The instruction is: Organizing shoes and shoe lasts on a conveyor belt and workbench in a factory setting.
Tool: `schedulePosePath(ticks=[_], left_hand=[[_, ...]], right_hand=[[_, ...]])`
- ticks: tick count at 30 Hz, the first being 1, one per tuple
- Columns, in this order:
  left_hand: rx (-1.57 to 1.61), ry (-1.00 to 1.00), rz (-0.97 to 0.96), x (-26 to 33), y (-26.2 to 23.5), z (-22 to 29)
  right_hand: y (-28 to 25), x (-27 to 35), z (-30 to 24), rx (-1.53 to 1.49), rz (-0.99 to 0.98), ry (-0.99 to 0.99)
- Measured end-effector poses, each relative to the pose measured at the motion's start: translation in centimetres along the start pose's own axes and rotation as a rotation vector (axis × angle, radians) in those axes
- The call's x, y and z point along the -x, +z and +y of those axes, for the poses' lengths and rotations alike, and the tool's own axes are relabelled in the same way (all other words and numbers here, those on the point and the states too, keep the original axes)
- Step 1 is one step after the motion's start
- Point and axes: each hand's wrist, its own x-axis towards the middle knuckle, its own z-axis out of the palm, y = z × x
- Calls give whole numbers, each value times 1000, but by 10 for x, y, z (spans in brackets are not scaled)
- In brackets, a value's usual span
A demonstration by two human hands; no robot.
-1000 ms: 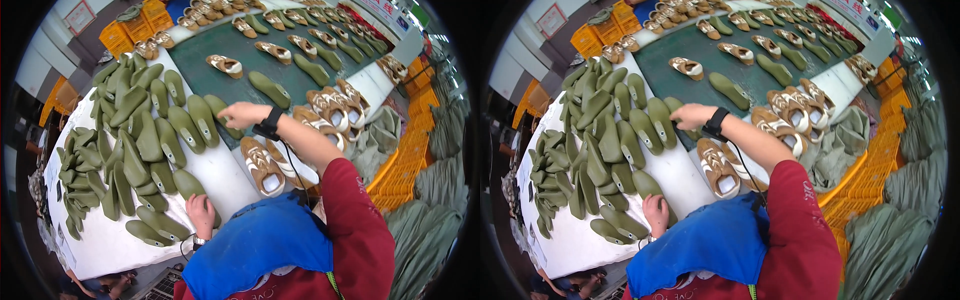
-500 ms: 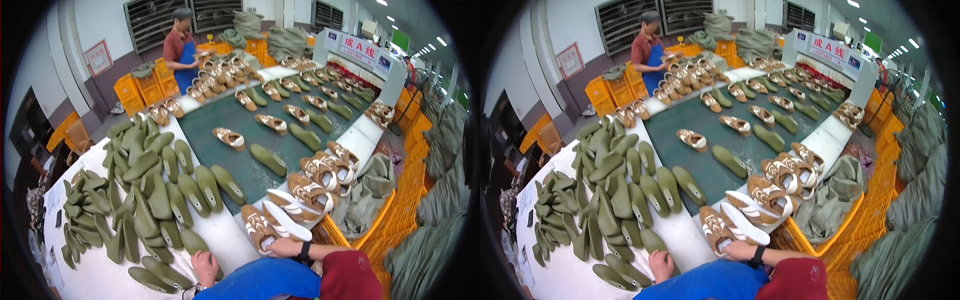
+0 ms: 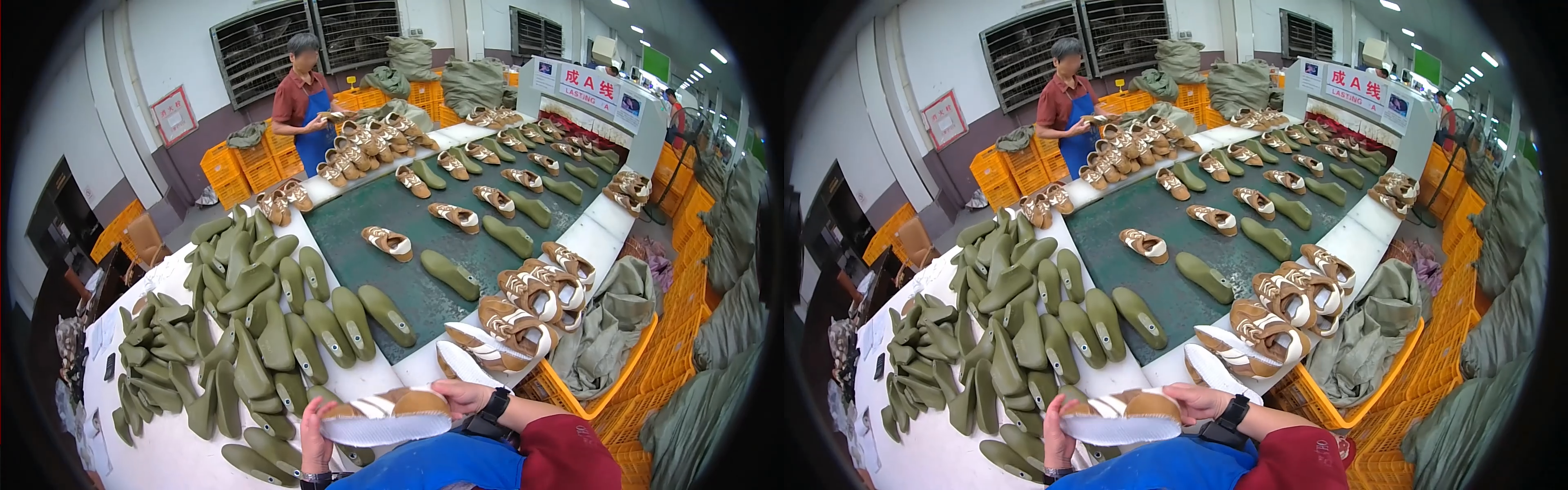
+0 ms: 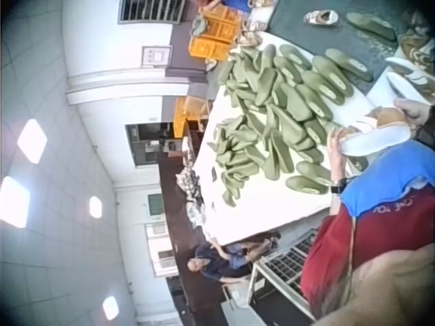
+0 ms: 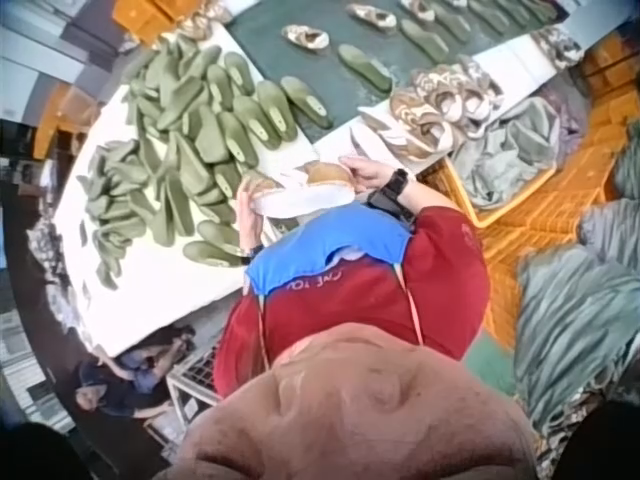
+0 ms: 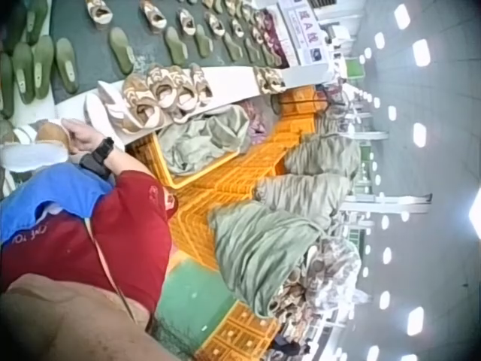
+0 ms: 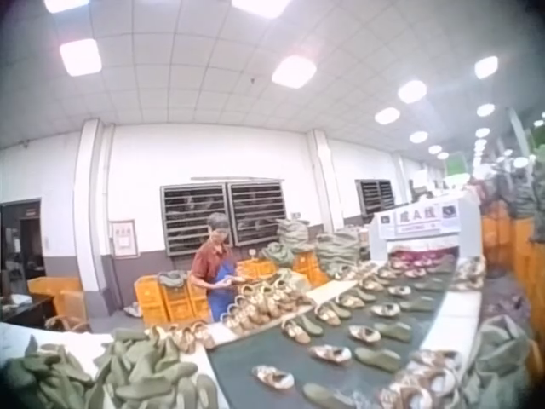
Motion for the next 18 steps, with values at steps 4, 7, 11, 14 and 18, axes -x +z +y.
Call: schedulePosePath(ticks=[4,7,11,14,18], left_hand=[[-339,16,72,-2,-21,-2],[-355,5,173,-1,-19,-2],[-443,-4,232,-5,-18,-10],[-387,-110,208,-10,-6,-18],[-394,-170,109,-5,-1,-24]], right_hand=[[-3,-6,11,-31,32,82],[-1,-7,6,-43,51,104],[-24,-14,16,-61,105,135],[-39,-3,14,15,181,89],[31,5,-21,-71,500,-23]])
